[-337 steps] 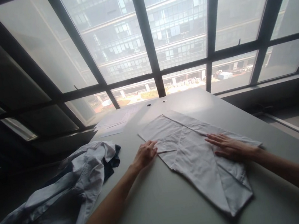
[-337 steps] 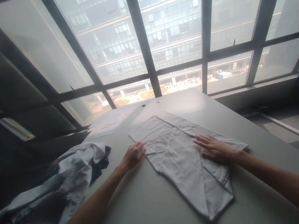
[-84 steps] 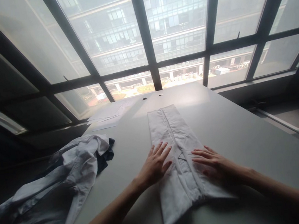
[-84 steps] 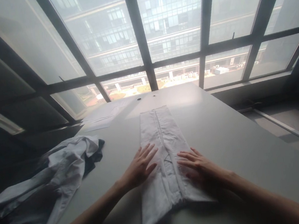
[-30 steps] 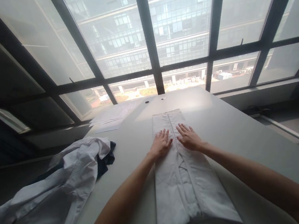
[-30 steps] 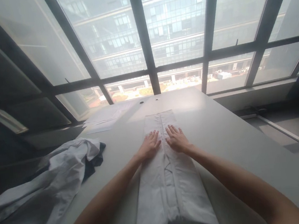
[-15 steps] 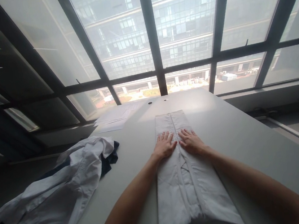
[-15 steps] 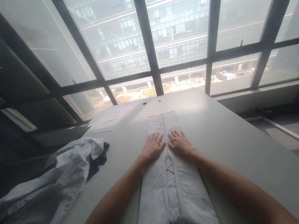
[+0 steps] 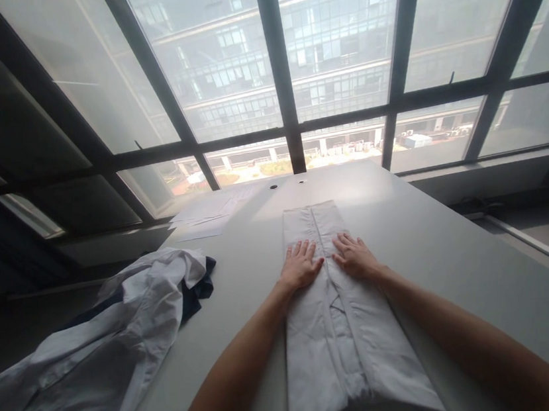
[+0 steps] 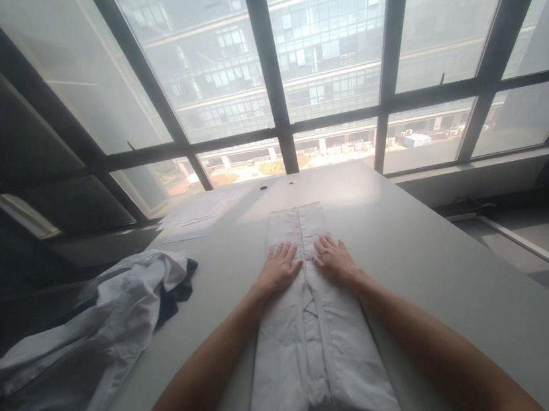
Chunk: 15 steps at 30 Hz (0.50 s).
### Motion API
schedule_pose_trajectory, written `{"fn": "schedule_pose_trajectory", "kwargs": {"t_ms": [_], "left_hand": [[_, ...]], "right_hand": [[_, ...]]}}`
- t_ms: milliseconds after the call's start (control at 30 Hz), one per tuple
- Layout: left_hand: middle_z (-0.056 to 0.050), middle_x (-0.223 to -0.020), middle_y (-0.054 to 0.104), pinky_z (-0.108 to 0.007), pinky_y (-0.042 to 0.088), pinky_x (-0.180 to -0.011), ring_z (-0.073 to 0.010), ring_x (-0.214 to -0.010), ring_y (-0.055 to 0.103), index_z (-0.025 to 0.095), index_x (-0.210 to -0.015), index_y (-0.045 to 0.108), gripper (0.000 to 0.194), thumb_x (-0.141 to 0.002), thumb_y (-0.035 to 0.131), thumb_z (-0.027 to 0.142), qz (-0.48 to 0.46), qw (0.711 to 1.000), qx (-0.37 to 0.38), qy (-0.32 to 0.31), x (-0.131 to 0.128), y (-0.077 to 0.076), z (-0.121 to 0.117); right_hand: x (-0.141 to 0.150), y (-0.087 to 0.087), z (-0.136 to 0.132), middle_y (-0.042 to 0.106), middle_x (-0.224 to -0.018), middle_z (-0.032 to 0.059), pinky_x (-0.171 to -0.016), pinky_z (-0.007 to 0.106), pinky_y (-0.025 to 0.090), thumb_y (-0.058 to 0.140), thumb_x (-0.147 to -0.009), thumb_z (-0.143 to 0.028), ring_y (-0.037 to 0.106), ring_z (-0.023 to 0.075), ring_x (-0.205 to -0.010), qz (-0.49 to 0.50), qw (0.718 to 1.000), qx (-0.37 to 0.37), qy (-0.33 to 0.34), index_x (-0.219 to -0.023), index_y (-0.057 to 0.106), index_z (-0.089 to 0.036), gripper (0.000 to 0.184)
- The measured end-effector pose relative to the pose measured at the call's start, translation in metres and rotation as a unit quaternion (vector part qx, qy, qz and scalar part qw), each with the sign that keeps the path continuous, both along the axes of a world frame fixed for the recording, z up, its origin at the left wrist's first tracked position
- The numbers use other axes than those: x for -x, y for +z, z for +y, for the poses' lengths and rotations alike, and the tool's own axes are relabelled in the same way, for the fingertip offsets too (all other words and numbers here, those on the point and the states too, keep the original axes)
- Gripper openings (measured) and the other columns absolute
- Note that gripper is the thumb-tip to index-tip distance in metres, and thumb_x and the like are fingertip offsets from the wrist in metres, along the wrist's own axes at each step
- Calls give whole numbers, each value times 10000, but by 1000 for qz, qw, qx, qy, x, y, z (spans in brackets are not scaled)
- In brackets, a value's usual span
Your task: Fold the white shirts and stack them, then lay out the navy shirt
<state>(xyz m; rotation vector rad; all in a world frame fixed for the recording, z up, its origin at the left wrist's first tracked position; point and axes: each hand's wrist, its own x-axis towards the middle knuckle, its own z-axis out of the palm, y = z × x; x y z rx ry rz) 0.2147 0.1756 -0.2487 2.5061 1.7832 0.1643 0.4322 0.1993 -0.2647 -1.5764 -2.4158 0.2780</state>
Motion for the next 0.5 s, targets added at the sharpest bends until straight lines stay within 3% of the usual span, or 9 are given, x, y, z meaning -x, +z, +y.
{"fn": "schedule_pose_trajectory", "kwargs": {"t_ms": [300,500], "left_hand": [[-137,-1667,263,-560,148,-1235,-333,-1549,186,171,-1592,339,704,-1039,284,604,-10,1000,-1,9,-2,1,-2],[-117,-1683,211,-582,122,-1235,-336,-1560,136,188,-1614,294,713,-1036,273,605,-13,1000,-5,3,-1,-2,1]], "right_hand": [[-1,2,-3,275,-1667,149,-1221,558,177,390,-1024,-433,209,294,-1546,2,1000,-10,-8,-1553,392,-163,594],[4,8,-9,265,-1671,148,-1245,488,122,355,-1033,-390,184,259,-1554,28,996,-86,-12,-1569,365,-135,594]]}}
